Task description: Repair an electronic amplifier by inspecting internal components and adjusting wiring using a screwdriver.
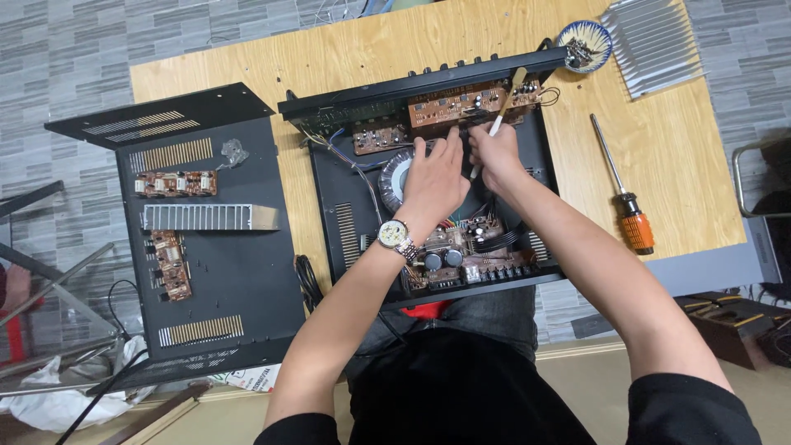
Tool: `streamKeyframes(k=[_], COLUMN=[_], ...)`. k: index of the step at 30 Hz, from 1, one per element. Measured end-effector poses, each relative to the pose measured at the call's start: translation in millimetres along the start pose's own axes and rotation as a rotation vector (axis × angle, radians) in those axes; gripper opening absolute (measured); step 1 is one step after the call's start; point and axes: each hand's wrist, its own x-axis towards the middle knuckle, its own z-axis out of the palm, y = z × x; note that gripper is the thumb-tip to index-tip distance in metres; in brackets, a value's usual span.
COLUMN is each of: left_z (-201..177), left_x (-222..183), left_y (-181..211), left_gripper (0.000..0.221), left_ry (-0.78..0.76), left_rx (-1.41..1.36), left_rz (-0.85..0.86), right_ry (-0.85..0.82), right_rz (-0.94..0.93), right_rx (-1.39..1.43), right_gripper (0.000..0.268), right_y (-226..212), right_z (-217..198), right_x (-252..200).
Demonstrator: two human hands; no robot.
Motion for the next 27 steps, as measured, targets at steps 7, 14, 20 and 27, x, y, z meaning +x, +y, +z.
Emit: streamKeyframes(k=[7, 14, 20, 27], left_z=[7, 8, 2, 9], left_x=[0, 1, -1, 1], left_y=[1, 1, 1, 2], left_gripper=[0.063, 0.063, 0.065, 0.068], left_ry=[0.038, 0.036, 0.031, 0.045], left_rx=[-0.003, 0.001, -0.025, -0.024], left_rz=[0.005, 0.005, -0.002, -0.015], right_ry=[-0.012, -0.024, -0.015, 0.003], right_rz=[0.01, 0.01, -0.001, -0.008], right_rx=[0.004, -0.048, -0.034, -0.041], right_gripper=[0.01, 0.012, 0.011, 0.012], right_y=[13, 12, 9, 7], right_z=[-5, -7, -4, -2], right_x=[10, 10, 4, 4])
